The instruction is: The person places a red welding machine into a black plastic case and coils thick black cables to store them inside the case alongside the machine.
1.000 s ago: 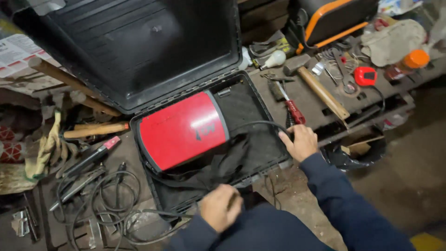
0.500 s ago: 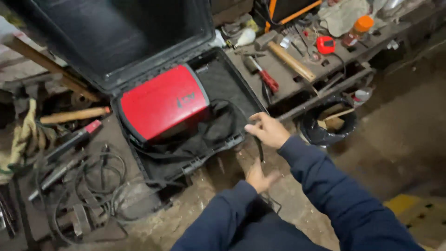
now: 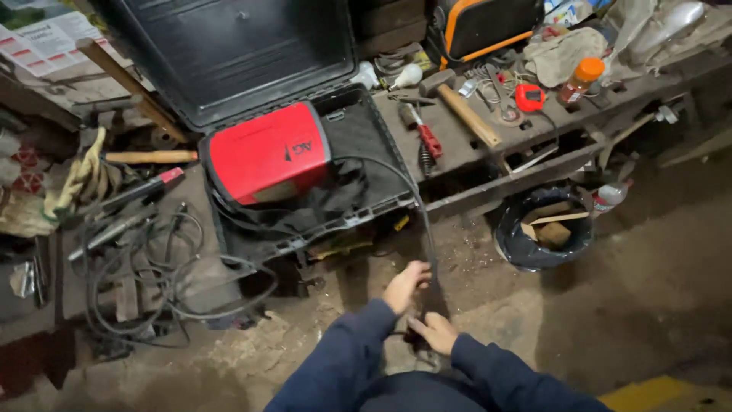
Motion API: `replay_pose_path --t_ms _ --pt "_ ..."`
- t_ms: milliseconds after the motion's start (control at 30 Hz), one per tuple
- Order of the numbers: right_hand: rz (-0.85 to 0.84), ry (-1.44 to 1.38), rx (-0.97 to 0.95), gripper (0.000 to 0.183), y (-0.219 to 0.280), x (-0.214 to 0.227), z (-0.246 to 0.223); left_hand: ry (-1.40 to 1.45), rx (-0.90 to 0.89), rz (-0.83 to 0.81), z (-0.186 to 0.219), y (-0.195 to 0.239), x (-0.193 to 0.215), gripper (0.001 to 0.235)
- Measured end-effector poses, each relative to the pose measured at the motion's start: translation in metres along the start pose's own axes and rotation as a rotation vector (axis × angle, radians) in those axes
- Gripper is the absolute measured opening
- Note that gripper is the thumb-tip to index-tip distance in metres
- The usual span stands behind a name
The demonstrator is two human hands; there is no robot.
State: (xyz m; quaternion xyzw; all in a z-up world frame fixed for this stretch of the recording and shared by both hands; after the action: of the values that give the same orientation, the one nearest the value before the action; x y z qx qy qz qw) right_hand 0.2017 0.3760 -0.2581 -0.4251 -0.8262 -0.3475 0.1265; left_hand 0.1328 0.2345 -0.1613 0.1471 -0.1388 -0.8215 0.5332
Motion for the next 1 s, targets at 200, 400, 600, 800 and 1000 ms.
replay_pose_path --t_ms 200,400,600,800,1000 --pt "-0.491 -1.139 -0.032 0.038 0.083 0.093 -0.072 0.495 -0.136 -0.134 -0.155 0.101 -0.082 0.069" --pt "-0.688 -0.690 0.507 0.065 0.174 0.136 -0.119 0.388 -0.089 0.471 -0.064 0.178 -0.174 0.072" --pt "-0.815 -0.347 0.800 0.039 0.227 0.033 -0.029 0.845 -0.133 0.327 0.119 0.207 -0.215 0.061" --pt "-0.726 -0.946 0.231 0.032 0.292 0.131 -0.117 0.509 -0.127 -0.181 -0.025 0.263 -0.248 0.083" --pt "-0.387 -0.987 0.138 0.052 0.308 0.215 -0.102 -0.013 -0.137 0.244 -0.115 0.354 -0.284 0.067"
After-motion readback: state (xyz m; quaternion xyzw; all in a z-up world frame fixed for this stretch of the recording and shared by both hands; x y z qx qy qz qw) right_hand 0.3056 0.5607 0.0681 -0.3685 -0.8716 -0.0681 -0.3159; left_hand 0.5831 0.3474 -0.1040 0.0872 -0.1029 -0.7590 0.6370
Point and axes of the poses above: each hand's wrist, its own y-axis away from the middle knuckle, its own x-axis out of the back of the hand, z = x × y, the point moved 4 cm from there along -y, towards the middle knuckle, and after that the axes turned 4 degrees about -z, right-handed, at the moved point
